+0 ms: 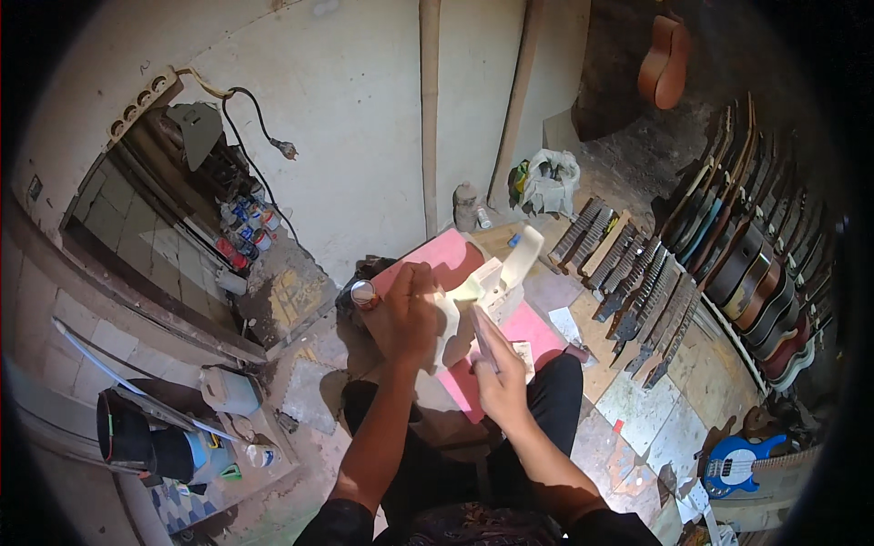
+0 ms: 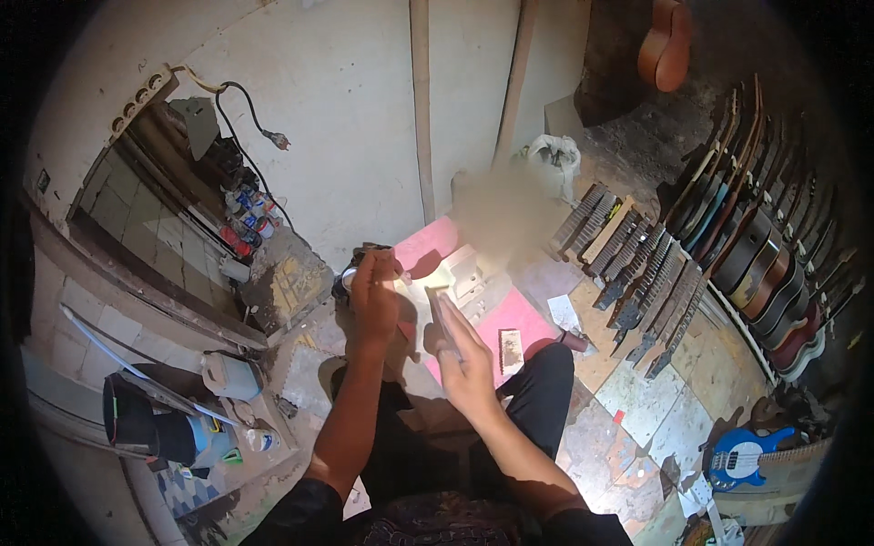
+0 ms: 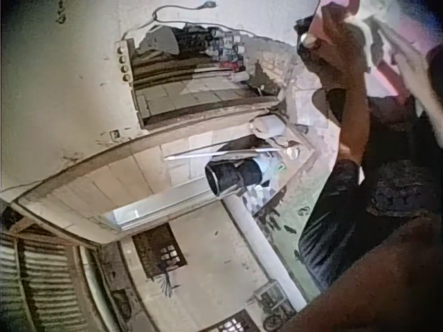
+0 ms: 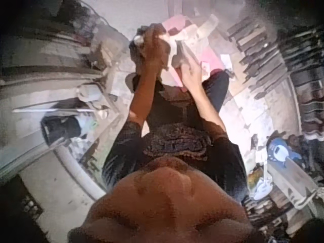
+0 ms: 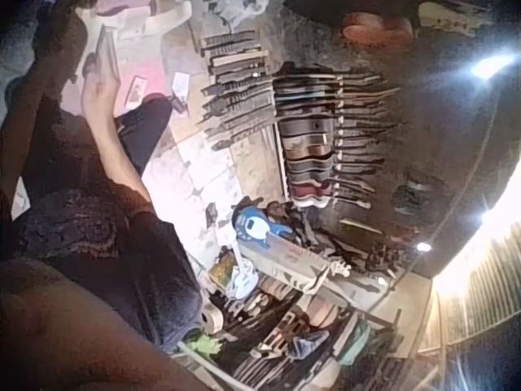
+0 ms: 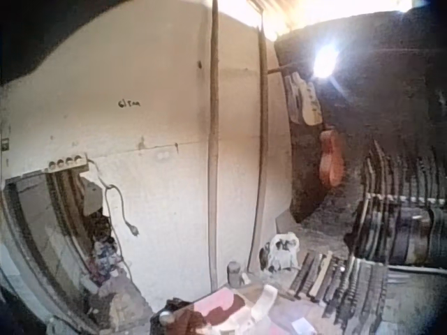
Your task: The person sands the surface and edges of a wooden guitar body by hand using sandpaper.
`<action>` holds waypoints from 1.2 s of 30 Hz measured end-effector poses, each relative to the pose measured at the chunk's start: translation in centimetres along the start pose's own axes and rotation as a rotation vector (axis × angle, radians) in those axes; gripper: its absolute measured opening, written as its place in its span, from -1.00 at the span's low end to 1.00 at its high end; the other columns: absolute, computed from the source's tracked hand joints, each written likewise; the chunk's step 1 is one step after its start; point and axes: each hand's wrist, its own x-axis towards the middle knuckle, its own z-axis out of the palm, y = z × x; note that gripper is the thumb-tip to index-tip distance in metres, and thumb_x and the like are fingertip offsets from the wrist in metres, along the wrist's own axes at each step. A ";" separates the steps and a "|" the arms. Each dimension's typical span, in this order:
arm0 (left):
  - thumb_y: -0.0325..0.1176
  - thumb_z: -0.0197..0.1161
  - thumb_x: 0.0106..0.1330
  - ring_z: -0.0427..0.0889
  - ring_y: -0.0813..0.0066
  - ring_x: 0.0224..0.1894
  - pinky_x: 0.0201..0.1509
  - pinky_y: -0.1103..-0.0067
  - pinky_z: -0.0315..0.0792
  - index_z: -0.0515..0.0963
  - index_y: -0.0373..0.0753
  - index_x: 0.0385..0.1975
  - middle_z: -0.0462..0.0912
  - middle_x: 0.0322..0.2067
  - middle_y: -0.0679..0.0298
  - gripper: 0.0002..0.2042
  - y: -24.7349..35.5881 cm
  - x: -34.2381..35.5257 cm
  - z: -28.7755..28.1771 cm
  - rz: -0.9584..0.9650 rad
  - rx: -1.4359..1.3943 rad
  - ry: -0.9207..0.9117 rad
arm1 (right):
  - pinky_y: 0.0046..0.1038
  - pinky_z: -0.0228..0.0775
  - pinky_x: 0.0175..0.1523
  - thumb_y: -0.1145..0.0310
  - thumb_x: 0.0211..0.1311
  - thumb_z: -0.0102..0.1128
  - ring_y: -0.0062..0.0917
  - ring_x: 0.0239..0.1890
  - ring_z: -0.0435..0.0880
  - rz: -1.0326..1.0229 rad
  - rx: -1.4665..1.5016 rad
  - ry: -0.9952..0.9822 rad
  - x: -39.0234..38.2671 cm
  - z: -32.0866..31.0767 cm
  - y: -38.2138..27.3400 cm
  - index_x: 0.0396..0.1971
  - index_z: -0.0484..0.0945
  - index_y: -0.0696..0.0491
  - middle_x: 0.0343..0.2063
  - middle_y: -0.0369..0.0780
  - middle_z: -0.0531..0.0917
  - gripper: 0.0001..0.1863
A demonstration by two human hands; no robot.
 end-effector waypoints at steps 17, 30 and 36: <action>-0.36 -0.03 0.60 0.33 0.66 -0.36 -0.26 0.58 0.30 0.37 -0.23 -0.25 0.39 -0.40 0.39 -0.86 0.6 -4.2 -0.6 -0.146 0.153 -0.041 | -0.37 0.22 0.43 0.70 0.25 -0.07 -0.18 0.48 0.33 -0.114 -0.211 -0.062 1.7 2.0 -1.9 0.54 0.04 0.16 0.48 0.10 0.22 -0.20; -0.35 -0.02 0.61 0.33 0.65 -0.43 -0.33 0.56 0.32 0.34 -0.23 -0.22 0.37 -0.46 0.37 -0.87 2.9 -3.5 0.4 -0.131 0.156 -0.061 | -0.27 0.02 0.56 0.78 0.18 -0.09 -0.04 0.56 0.05 -0.030 -0.254 -0.092 1.0 1.5 -2.4 0.55 -0.09 0.16 0.51 0.16 0.06 -0.11; -0.32 -0.03 0.61 0.34 0.65 -0.40 -0.29 0.56 0.32 0.35 -0.23 -0.23 0.39 -0.41 0.37 -0.85 1.9 -3.3 0.5 -0.118 0.171 -0.098 | -0.28 0.08 0.54 0.76 0.17 -0.06 -0.06 0.55 0.12 -0.013 -0.166 -0.075 0.8 0.9 -1.0 0.53 0.05 0.12 0.49 0.12 0.17 -0.15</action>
